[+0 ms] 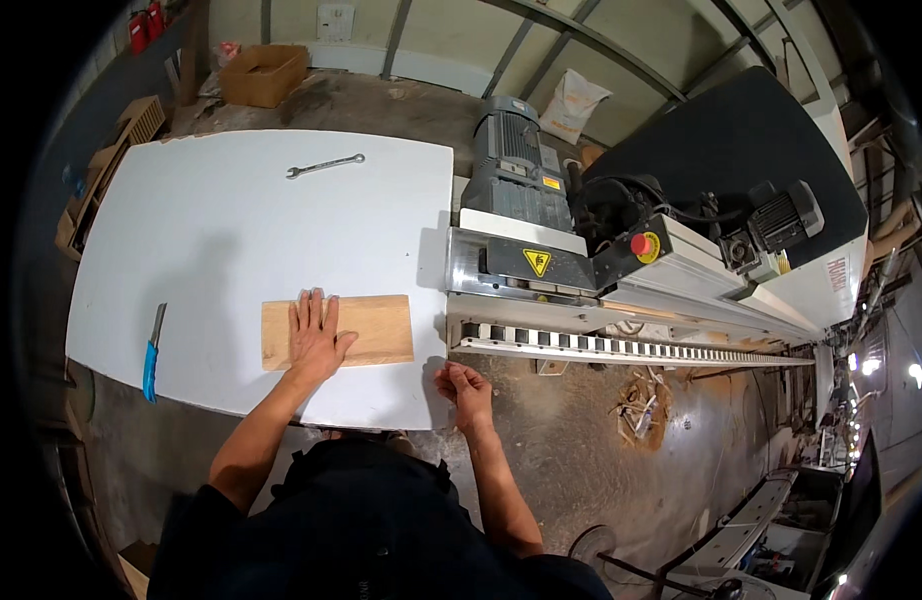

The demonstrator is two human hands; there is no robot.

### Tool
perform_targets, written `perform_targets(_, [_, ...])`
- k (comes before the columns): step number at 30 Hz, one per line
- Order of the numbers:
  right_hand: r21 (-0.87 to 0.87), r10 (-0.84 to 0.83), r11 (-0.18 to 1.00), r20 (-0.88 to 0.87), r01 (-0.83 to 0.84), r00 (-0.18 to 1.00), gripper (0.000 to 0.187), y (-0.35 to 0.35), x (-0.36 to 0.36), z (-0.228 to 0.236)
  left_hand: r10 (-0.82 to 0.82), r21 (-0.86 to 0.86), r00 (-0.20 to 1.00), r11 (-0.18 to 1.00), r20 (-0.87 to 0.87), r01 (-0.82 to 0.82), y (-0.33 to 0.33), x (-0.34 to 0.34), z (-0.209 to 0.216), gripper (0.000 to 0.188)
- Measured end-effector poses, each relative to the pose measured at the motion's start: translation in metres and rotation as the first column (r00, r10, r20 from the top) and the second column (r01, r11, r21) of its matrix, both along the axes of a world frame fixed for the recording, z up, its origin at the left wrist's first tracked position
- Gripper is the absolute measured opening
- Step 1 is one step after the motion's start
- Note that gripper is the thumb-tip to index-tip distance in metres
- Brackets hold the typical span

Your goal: The person picks up a wooden board from a stack, places it on a white workbench next to a machine, and then returns it to the stack, repeating this action with the same or similar boards.

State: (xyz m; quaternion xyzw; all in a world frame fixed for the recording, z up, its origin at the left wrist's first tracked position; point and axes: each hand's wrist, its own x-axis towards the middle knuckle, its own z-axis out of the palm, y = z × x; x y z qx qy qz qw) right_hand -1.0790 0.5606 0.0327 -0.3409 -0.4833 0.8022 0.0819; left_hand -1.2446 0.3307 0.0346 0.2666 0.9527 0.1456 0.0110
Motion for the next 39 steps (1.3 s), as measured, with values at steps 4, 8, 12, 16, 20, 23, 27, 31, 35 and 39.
perform_targets(4, [0.025, -0.025, 0.999, 0.038, 0.024, 0.999, 0.020, 0.012, 0.004, 0.000, -0.022, -0.003, 0.999, 1.000, -0.038, 0.022, -0.004, 0.002, -0.001, 0.069])
perform_targets(8, [0.032, -0.031, 0.999, 0.025, 0.030, 0.999, 0.019, 0.012, 0.002, 0.004, -0.038, 0.055, 0.999, 0.998, -0.028, 0.040, -0.011, -0.001, 0.001, 0.069])
perform_targets(12, [0.048, -0.031, 0.998, -0.028, 0.033, 0.999, 0.019, 0.015, 0.001, 0.004, -0.017, 0.084, 0.997, 0.996, -0.075, 0.023, -0.003, 0.002, 0.009, 0.065])
perform_targets(16, [0.024, -0.005, 1.000, -0.046, 0.006, 0.999, 0.018, 0.022, -0.007, 0.011, -0.058, 0.304, 0.998, 0.950, -0.037, 0.066, 0.029, 0.008, 0.026, 0.059])
perform_targets(20, [0.027, 0.008, 1.000, -0.024, -0.007, 1.000, 0.018, 0.024, -0.010, 0.014, -0.104, 0.564, 0.980, 0.826, 0.167, -0.009, 0.076, 0.006, 0.044, 0.054])
perform_targets(23, [0.010, 0.040, 0.999, -0.044, -0.039, 0.998, 0.018, 0.020, -0.007, 0.009, -0.155, 0.654, 0.963, 0.756, 0.218, -0.027, 0.107, -0.002, 0.043, 0.052])
perform_targets(27, [0.036, 0.000, 0.999, -0.006, 0.000, 1.000, 0.020, 0.021, 0.006, 0.009, -0.248, 0.693, 0.905, 0.717, 0.347, -0.069, 0.144, -0.008, 0.047, 0.052])
perform_targets(31, [0.061, -0.048, 0.997, -0.016, 0.049, 0.999, 0.022, 0.036, 0.022, 0.009, -0.251, 0.672, 0.859, 0.727, 0.447, -0.138, 0.159, -0.017, 0.049, 0.059])
perform_targets(35, [0.072, -0.093, 0.993, -0.042, 0.096, 0.995, 0.023, 0.043, 0.036, 0.009, -0.166, 0.704, 0.915, 0.693, 0.367, -0.156, 0.162, -0.021, 0.046, 0.067])
perform_targets(39, [0.098, -0.112, 0.989, -0.020, 0.114, 0.993, 0.020, 0.046, 0.044, 0.008, -0.154, 0.689, 0.944, 0.718, 0.291, -0.096, 0.161, -0.028, 0.042, 0.071])
